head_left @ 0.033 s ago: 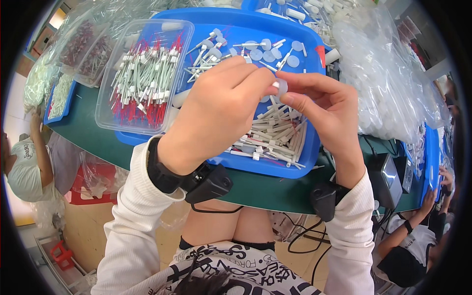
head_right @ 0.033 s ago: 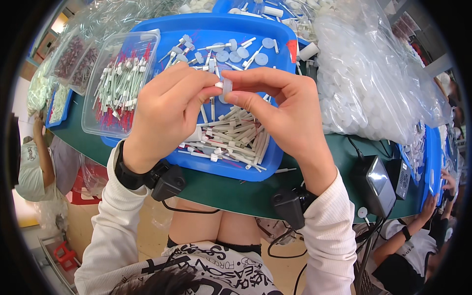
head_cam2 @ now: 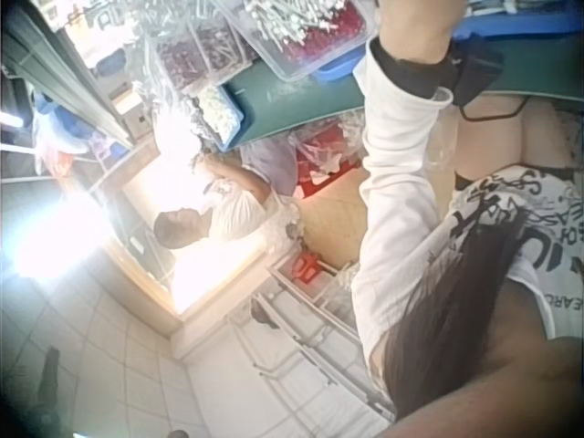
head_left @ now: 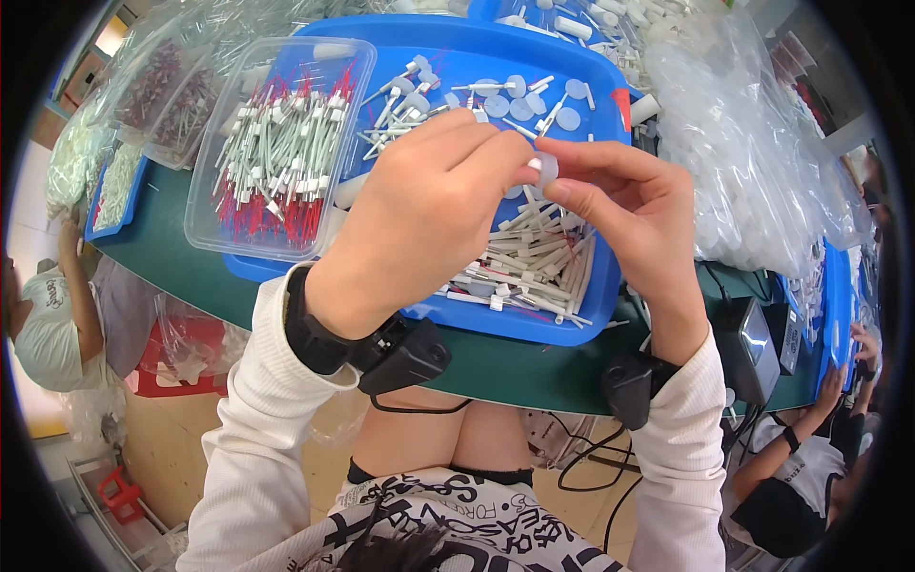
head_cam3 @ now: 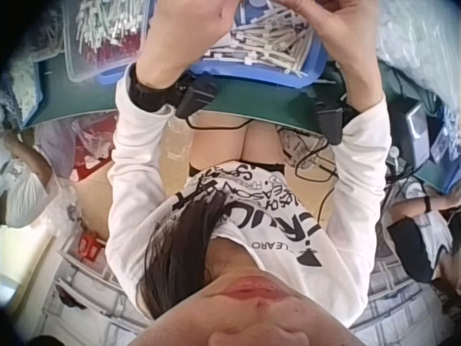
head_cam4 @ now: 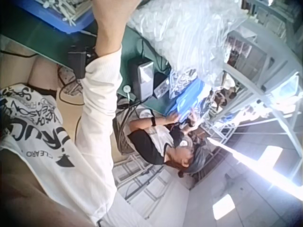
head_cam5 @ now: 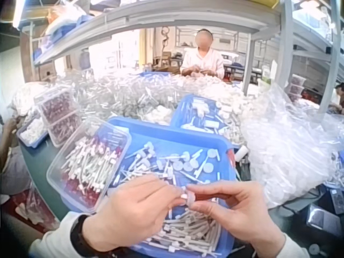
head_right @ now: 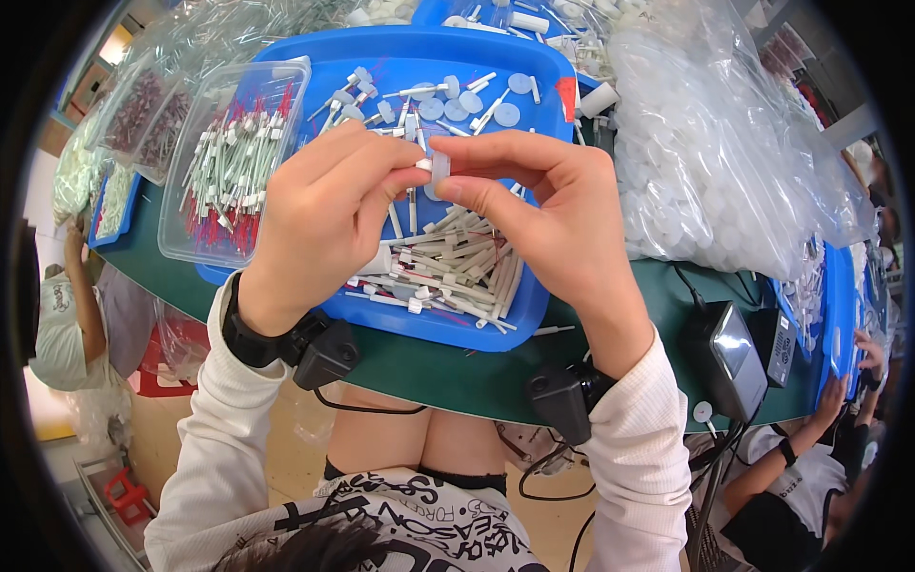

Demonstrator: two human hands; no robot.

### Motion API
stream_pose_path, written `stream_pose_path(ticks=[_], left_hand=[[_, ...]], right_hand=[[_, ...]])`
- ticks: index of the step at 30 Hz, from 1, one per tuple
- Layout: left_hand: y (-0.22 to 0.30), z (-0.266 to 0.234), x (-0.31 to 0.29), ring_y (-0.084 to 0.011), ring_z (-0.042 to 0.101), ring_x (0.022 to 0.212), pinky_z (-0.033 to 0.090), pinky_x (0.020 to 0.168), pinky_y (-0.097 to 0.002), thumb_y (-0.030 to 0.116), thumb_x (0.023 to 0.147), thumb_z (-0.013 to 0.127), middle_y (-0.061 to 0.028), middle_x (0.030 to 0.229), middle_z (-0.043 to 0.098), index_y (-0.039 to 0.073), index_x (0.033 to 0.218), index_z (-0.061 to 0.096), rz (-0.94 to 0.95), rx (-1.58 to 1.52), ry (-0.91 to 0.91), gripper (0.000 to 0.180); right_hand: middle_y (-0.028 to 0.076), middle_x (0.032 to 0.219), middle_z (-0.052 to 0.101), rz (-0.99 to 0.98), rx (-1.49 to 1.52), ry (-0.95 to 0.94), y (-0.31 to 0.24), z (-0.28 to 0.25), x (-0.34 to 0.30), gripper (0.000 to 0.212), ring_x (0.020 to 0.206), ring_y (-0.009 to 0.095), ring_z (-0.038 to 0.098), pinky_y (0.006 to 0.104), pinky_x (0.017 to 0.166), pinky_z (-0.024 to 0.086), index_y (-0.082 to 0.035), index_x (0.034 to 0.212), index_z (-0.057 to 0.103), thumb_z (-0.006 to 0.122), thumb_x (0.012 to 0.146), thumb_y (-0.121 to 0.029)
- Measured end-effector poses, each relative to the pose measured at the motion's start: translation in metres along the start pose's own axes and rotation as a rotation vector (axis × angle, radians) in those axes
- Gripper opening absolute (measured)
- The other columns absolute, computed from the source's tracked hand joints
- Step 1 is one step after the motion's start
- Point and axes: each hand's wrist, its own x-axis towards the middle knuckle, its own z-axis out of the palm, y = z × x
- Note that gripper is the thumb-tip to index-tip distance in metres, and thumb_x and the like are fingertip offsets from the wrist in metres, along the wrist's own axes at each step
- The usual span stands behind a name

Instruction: The person sits at a workstation and repeatedly picks up small white plastic components and thin rods from a blue tray. They insert the rods into the plastic pieces by hand and place the assembled units back into the tray. The process is repetitive and involves handling small parts one at a time.

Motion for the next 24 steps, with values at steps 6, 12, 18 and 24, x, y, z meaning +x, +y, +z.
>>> stream_pose_path(ticks=[6, 12, 18, 24], left_hand=[[0.001, -0.002, 0.001, -0.0219, 0.058, 0.062, 0.045, 0.053, -0.0301, -0.005, 0.079, 0.067, -0.0090, 0.076, 0.062, 0.002, 0.089, 0.066, -0.043, -0.022, 0.004, 0.013], [-0.009, -0.008, 0.002, -0.0221, 0.062, 0.075, 0.047, 0.069, -0.0333, 0.007, 0.084, 0.065, -0.0084, 0.082, 0.066, 0.002, 0.092, 0.067, -0.072, 0.220, 0.041, 0.009], [-0.028, -0.053, 0.004, -0.0209, 0.061, 0.082, 0.043, 0.078, -0.0351, 0.011, 0.081, 0.066, -0.0051, 0.079, 0.068, 0.004, 0.084, 0.068, -0.219, 0.264, -0.013, 0.008], [-0.008, -0.054, -0.005, -0.0180, 0.056, 0.074, 0.033, 0.080, -0.0349, 0.019, 0.072, 0.074, 0.0009, 0.065, 0.063, 0.009, 0.069, 0.068, -0.310, 0.344, -0.494, 0.012]], right_hand=[[0.010, 0.095, 0.071, -0.031, 0.012, 0.001, -0.002, 0.001, 0.002, 0.025, 0.090, 0.014, 0.066, 0.0275, 0.082, 0.052, 0.003, 0.108, 0.068, 0.068, 0.083, -0.001], [0.008, 0.095, 0.069, -0.105, -0.069, 0.054, 0.004, 0.002, 0.003, 0.026, 0.089, 0.013, 0.064, 0.0271, 0.082, 0.050, 0.001, 0.107, 0.067, 0.069, 0.083, -0.007], [0.006, 0.083, 0.069, -0.078, -0.394, 0.301, 0.009, -0.001, 0.008, 0.029, 0.072, 0.012, 0.061, 0.0236, 0.069, 0.046, -0.004, 0.108, 0.064, 0.071, 0.083, -0.018], [0.010, 0.091, 0.069, -0.107, -0.590, 0.303, 0.012, 0.008, 0.009, 0.028, 0.083, 0.019, 0.062, 0.0300, 0.075, 0.046, -0.006, 0.111, 0.063, 0.066, 0.089, -0.022]])
